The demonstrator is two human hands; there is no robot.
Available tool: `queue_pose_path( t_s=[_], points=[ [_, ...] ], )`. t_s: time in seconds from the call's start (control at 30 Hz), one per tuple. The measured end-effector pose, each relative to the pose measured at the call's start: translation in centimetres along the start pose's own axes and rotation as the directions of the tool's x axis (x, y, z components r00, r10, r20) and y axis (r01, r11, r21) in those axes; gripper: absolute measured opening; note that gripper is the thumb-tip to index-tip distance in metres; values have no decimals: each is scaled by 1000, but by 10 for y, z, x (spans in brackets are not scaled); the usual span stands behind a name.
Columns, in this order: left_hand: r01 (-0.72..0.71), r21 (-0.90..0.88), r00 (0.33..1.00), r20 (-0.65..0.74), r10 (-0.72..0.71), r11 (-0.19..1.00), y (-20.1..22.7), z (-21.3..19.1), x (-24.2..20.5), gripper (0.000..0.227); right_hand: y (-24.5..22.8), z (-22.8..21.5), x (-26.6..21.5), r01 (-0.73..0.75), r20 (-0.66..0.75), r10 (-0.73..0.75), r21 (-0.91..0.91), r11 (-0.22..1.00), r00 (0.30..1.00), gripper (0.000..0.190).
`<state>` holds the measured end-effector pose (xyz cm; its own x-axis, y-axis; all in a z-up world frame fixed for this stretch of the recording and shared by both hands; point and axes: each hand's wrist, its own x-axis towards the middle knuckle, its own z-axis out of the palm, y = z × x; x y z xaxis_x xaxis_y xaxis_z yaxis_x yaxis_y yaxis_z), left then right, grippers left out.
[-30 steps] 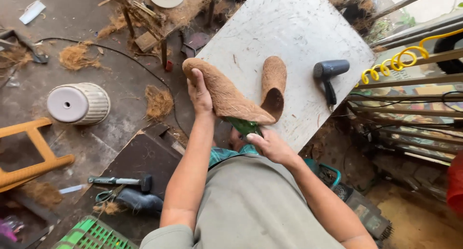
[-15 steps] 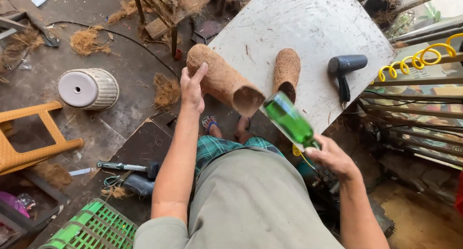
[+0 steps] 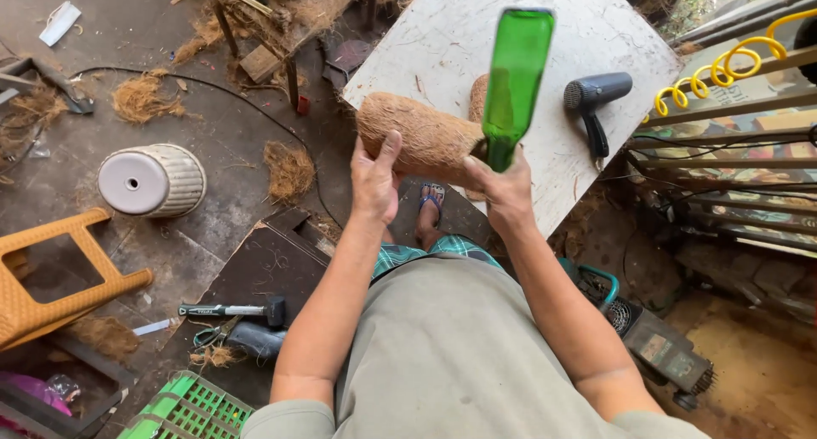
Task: The person shapes a coconut shell into a bowl by first inserting a green bottle to mold its form. They then use a spray gun to apply a liquid to the shell and a hairdryer to dry it. Finally, they reinsert the bottle to maintain the shape while sitting on the floor.
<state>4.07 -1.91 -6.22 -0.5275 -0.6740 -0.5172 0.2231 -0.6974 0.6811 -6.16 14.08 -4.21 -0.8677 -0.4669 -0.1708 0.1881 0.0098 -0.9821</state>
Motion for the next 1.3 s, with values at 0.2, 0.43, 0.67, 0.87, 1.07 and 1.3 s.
queue_pose_path(
  t_s=[0.2, 0.43, 0.67, 0.87, 1.07, 1.3],
  points=[
    [-249, 308, 968, 44, 248, 918, 38, -24, -5, 57, -16, 8, 7, 47, -81, -57, -116, 992, 995, 44],
    [-486, 565, 862, 437, 257, 667, 77, -10, -7, 70, -17, 16, 3, 55, -22, -58, -136, 989, 998, 42],
    [-417, 330, 889, 339, 306, 847, 38, -22, -4, 31, -14, 12, -8, -58, -73, 57, -2, 998, 996, 40],
    [-203, 329, 952, 285, 108, 922, 40, -52, 12, 46, -11, -58, -31, 49, -72, -65, -214, 976, 995, 37],
    [-191, 763, 974, 224, 25, 618, 22, -38, 85, 50, 20, -144, -28, -140, -333, -47, -516, 845, 942, 33],
    [-223, 882, 941, 306, -143, 415, -48, 37, 167, 40, 37, -202, -26, -529, -492, 205, -726, 439, 846, 53]
  ],
)
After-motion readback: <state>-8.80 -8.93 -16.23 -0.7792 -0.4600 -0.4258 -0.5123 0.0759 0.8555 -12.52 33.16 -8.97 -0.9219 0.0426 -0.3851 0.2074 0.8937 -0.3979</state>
